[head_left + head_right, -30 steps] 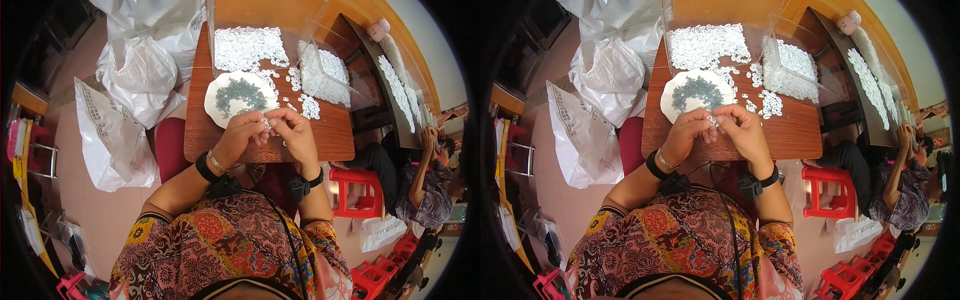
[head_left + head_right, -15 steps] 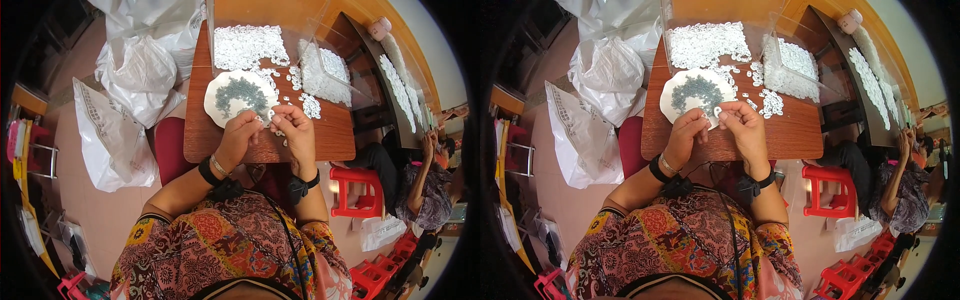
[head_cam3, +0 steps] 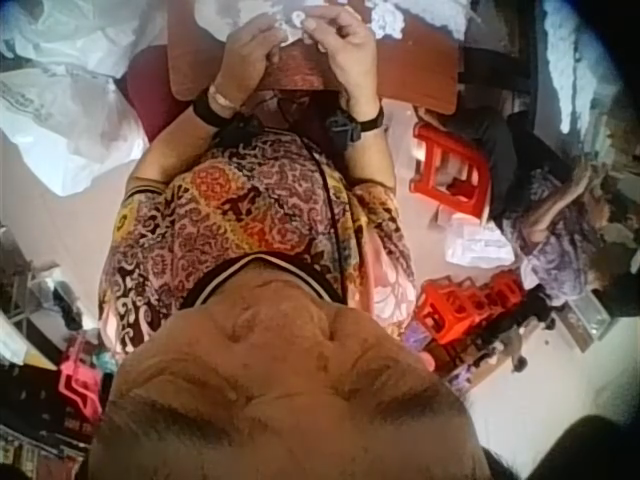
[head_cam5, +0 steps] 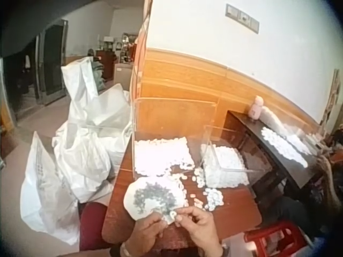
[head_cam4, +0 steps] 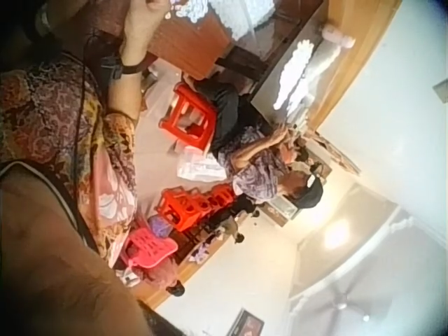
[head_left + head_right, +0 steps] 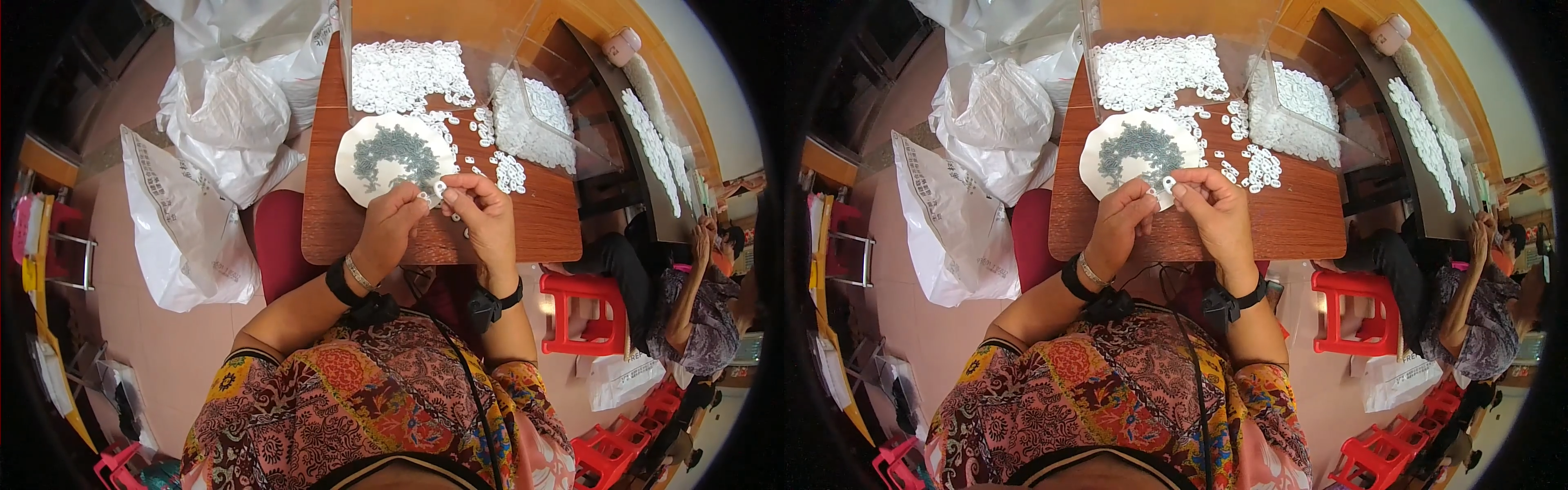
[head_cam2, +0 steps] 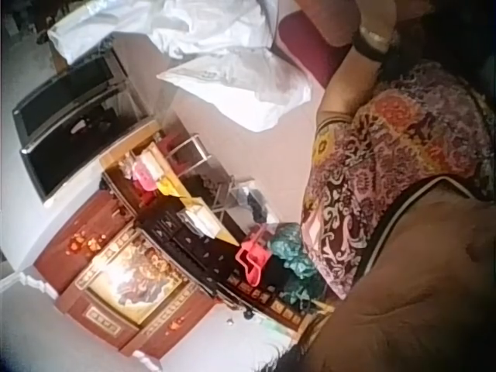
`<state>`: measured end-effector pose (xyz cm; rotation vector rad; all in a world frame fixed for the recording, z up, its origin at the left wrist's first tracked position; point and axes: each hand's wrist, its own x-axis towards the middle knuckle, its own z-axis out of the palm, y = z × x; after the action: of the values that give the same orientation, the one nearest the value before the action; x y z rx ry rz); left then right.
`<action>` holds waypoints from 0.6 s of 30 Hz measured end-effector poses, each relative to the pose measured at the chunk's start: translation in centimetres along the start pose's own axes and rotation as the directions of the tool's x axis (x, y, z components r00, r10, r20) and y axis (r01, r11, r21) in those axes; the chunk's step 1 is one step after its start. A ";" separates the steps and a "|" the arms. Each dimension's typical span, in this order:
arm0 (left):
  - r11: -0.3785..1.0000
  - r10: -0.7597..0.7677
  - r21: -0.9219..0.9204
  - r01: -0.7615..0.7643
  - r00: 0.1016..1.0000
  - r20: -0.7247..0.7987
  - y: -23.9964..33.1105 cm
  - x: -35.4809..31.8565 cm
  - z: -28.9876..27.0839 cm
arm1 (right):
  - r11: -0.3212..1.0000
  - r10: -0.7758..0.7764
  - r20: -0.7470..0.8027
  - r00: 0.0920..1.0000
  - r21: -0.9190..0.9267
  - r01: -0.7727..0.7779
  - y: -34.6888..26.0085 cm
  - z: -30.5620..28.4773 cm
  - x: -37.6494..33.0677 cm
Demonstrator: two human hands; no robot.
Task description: Assembling small white plastic components by manually inserting metal pins into them.
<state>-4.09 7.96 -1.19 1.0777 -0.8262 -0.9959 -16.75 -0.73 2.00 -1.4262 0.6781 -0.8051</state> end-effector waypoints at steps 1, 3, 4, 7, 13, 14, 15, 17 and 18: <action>1.000 0.002 0.014 -0.001 1.000 -0.008 0.0 -0.1 0.1 | 1.000 0.000 0.000 1.000 0.000 0.000 0.0 0.0 0.0; 1.000 0.003 0.028 -0.003 1.000 -0.017 0.1 -0.1 0.2 | 0.999 -0.031 0.000 1.000 -0.026 0.031 0.1 -0.1 0.0; 0.999 0.002 0.040 -0.002 1.000 -0.019 0.1 -0.1 0.1 | 0.999 -0.031 0.001 1.000 -0.026 0.031 0.1 -0.1 0.0; 0.999 -0.004 0.047 0.005 1.000 -0.024 0.2 -0.2 0.2 | 0.999 -0.025 0.006 1.000 -0.032 0.025 0.3 -0.1 0.0; 0.999 -0.012 0.041 0.013 1.000 -0.023 -0.2 -0.3 0.1 | 0.998 -0.035 0.008 0.999 -0.042 0.036 0.5 0.0 -0.2; 0.999 -0.008 0.042 0.009 1.000 -0.020 -0.3 -0.3 0.1 | 0.998 -0.039 0.009 0.999 -0.053 0.039 0.5 0.0 -0.3; 0.999 -0.009 0.042 0.010 1.000 -0.021 -0.2 -0.3 0.1 | 0.997 -0.042 0.009 0.999 -0.063 0.042 0.5 0.0 -0.3; 0.999 -0.024 0.024 0.025 1.000 -0.018 -0.1 -0.4 0.1 | 0.999 -0.041 0.008 0.999 -0.023 0.041 0.5 0.0 -0.1; 0.999 -0.025 0.024 0.025 1.000 -0.018 -0.1 -0.4 0.1 | 0.999 -0.040 0.008 0.999 0.018 0.040 0.5 0.0 -0.1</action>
<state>-4.32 8.24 -1.33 1.1191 -0.8138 -0.9981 -16.75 -0.68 1.52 -1.4304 0.6364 -0.8342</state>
